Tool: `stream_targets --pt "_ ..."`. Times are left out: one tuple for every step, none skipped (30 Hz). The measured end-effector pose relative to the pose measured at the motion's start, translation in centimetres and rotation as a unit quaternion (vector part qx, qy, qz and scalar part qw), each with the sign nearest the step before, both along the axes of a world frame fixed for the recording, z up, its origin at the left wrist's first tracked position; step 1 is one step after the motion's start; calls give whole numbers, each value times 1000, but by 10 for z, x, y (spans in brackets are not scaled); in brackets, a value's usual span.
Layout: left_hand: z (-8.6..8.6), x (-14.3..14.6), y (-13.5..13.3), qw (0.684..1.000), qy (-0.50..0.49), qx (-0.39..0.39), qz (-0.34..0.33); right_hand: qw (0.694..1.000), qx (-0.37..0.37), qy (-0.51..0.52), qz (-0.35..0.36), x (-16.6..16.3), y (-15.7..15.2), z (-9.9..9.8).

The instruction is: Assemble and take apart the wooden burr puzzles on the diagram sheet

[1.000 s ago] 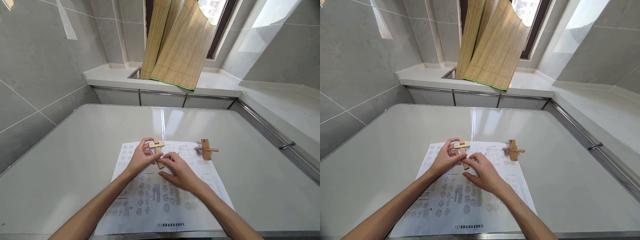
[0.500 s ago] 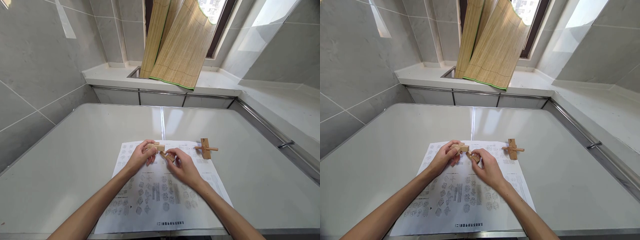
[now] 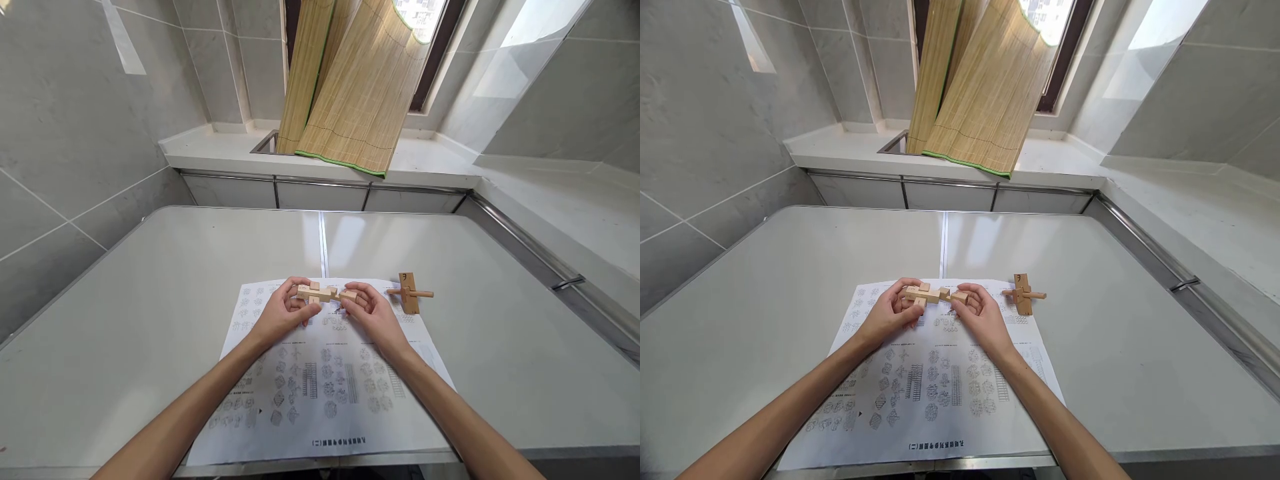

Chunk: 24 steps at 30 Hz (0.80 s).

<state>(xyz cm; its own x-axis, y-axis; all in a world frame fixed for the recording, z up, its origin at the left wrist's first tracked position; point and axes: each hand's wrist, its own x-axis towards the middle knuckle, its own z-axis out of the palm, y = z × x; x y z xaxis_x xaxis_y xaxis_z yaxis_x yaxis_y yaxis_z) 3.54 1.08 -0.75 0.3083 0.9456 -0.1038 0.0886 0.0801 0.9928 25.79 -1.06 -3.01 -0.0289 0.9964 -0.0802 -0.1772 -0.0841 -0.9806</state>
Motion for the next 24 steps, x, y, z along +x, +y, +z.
stream_targets --pt "-1 0 0 1000 0 2 6 1000 -3 1 -2 0 0 1" --pt "-1 0 1 1000 1 3 12 1000 -6 -2 -1 1 0 2" --pt "-2 0 1 1000 1 3 17 1000 -8 -8 0 1 0 3" --pt "-3 0 1 1000 1 5 20 1000 -8 -16 2 2 -1 4" --pt "-3 0 2 1000 -1 7 21 1000 -7 -23 4 2 -1 4" --pt "-4 -1 2 1000 -5 9 23 1000 -4 -30 7 2 -1 3" --pt "-5 -1 2 1000 -11 11 24 999 1 -34 9 3 -1 3" --pt "-6 -1 2 999 -16 14 25 999 7 -35 13 3 -2 2" --pt "-7 -1 1 999 -20 18 27 999 13 -35 18 3 -2 1" --pt "-7 -1 1 999 -21 24 29 999 18 -33 23 3 -2 0" --pt "-7 -1 1 999 -17 31 31 999 23 -34 27 2 -3 0" --pt "-7 0 0 999 -9 41 32 998 29 -38 30 2 -3 0" --pt "-7 0 -1 998 1 51 31 998 39 -47 32 1 -4 1" --pt "-6 1 -2 998 12 62 29 996 54 -60 33 1 -5 2" --pt "-5 2 -3 997 25 71 26 994 73 -74 33 1 -5 4" --pt "-3 2 -5 996 37 79 21 991 93 -90 35 0 -6 5" --pt "-1 3 -6 995 48 86 16 988 111 -105 35 0 -7 6" --pt "0 4 -7 994 57 93 10 984 128 -120 34 0 -7 8" --pt "1 5 -8 993 63 99 4 980 142 -133 33 0 -7 8" --pt "2 5 -9 992 67 105 -2 977 153 -146 33 0 -8 9" --pt "3 6 -10 992 70 109 -9 974 160 -156 35 0 -8 9" --pt "3 6 -10 991 73 113 -16 972 165 -163 37 0 -8 9" --pt "3 7 -11 990 76 117 -23 971 166 -166 40 0 -9 9" --pt "2 7 -11 989 80 121 -30 971 163 -168 43 0 -9 9"
